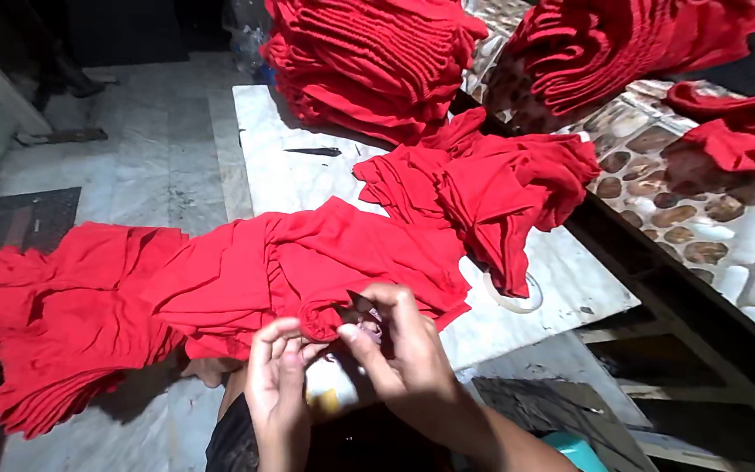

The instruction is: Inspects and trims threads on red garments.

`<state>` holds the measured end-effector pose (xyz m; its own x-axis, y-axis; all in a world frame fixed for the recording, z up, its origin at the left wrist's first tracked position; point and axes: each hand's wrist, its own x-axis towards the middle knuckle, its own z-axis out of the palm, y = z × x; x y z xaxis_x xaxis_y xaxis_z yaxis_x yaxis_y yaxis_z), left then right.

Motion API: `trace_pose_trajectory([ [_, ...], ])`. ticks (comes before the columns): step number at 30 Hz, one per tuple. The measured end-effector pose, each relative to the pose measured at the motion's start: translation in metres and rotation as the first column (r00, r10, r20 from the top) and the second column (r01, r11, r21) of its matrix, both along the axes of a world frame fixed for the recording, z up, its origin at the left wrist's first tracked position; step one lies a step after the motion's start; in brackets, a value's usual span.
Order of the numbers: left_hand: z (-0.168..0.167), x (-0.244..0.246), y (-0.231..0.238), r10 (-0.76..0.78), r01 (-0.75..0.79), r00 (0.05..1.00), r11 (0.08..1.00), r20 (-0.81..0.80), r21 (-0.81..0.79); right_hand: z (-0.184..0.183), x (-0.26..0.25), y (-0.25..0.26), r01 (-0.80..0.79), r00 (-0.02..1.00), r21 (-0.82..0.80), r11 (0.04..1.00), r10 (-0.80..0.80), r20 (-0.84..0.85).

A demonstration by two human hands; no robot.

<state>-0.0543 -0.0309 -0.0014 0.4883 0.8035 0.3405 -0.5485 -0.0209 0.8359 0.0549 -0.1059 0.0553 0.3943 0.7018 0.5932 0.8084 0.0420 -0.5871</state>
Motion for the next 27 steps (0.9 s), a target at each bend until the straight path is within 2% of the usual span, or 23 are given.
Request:
trace_pose_trajectory([
  [2, 0.002, 0.008, 0.0, 0.0, -0.004, 0.998, 0.998, -0.066, -0.062, 0.004, 0.007, 0.005, -0.062, 0.998, -0.041, 0.997, 0.06, -0.032],
  [4, 0.003, 0.007, -0.003, 0.022, -0.029, 0.984, 0.999, -0.175, -0.037, 0.007, 0.014, 0.005, -0.084, 0.996, -0.14, 0.987, 0.079, -0.038],
  [6, 0.003, -0.007, -0.006, 0.109, -0.072, 0.961, 0.986, -0.254, 0.149, 0.007, 0.023, -0.004, -0.096, 0.995, -0.152, 0.984, 0.1, 0.02],
  [8, 0.001, -0.025, -0.005, 0.198, -0.08, 0.936, 0.926, -0.293, 0.369, 0.003, 0.033, -0.018, -0.107, 0.987, -0.154, 0.982, 0.124, 0.104],
  [9, 0.0, -0.031, -0.004, 0.212, -0.074, 0.934, 0.902, -0.286, 0.426, 0.001, 0.037, -0.024, -0.126, 0.979, -0.171, 0.977, 0.15, 0.136],
  [11, -0.003, -0.034, -0.003, 0.129, -0.02, 0.956, 0.924, -0.262, 0.381, -0.003, 0.042, -0.031, -0.187, 0.956, -0.217, 0.958, 0.228, 0.185],
  [14, -0.003, -0.028, -0.008, -0.133, 0.14, 0.985, 0.988, -0.108, 0.059, -0.005, 0.042, -0.034, -0.252, 0.918, -0.273, 0.929, 0.318, 0.235],
  [15, -0.004, -0.026, -0.008, -0.176, 0.179, 0.982, 0.983, -0.075, 0.033, -0.005, 0.043, -0.035, -0.258, 0.912, -0.28, 0.924, 0.329, 0.244],
  [17, -0.007, -0.023, -0.007, -0.176, 0.183, 0.982, 0.976, -0.067, 0.119, -0.006, 0.045, -0.037, -0.263, 0.906, -0.286, 0.921, 0.338, 0.254],
  [20, -0.008, -0.019, -0.008, -0.082, 0.102, 0.993, 0.966, -0.09, 0.238, -0.009, 0.041, -0.035, -0.258, 0.908, -0.283, 0.924, 0.332, 0.256],
  [23, -0.008, -0.018, -0.011, 0.005, 0.05, 0.989, 0.932, -0.151, 0.359, -0.014, 0.032, -0.028, -0.171, 0.907, -0.244, 0.955, 0.249, 0.34],
  [27, -0.008, -0.018, -0.012, 0.043, 0.025, 0.986, 0.919, -0.163, 0.393, -0.016, 0.031, -0.02, -0.073, 0.908, -0.192, 0.979, 0.145, 0.394],
])
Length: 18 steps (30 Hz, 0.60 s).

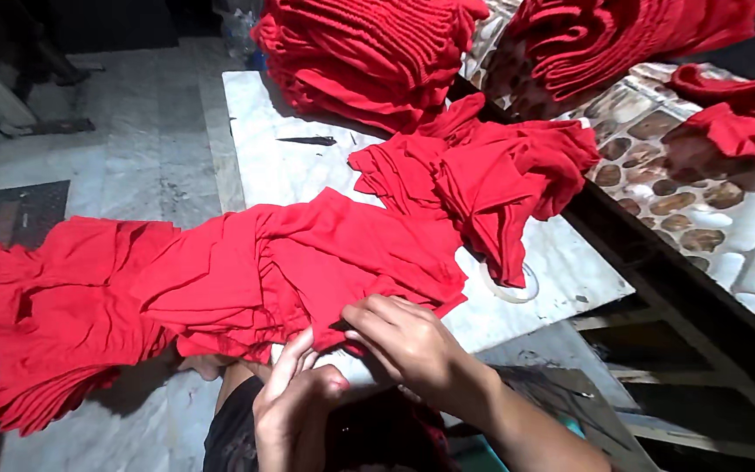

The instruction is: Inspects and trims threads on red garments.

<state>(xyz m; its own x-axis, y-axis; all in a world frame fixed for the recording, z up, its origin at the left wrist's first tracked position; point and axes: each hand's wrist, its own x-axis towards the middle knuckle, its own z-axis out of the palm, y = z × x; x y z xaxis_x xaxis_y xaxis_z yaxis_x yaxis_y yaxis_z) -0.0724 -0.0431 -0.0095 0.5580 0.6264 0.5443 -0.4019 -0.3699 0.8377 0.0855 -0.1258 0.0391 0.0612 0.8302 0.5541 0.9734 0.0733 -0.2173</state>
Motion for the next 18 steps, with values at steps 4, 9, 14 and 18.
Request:
trace_pose_trajectory([
  [4, 0.0, -0.001, -0.002, -0.011, 0.012, 1.0, 0.999, 0.021, -0.034, 0.004, 0.0, 0.0, 0.017, 0.996, -0.017, 1.0, -0.018, -0.082],
  [9, 0.004, 0.018, 0.004, 0.091, -0.039, 0.983, 0.953, 0.162, -0.301, 0.005, 0.0, -0.01, 0.044, 0.962, 0.093, 0.995, -0.017, -0.273],
  [14, -0.006, 0.026, 0.009, 0.16, -0.085, 0.963, 0.944, 0.217, -0.318, -0.011, 0.02, -0.028, 0.333, 0.943, 0.045, 0.942, -0.332, -0.029],
  [18, -0.006, 0.014, 0.008, 0.139, -0.112, 0.977, 0.98, 0.164, -0.162, -0.021, 0.007, -0.052, 0.079, 0.997, 0.055, 0.995, -0.079, -0.01],
])
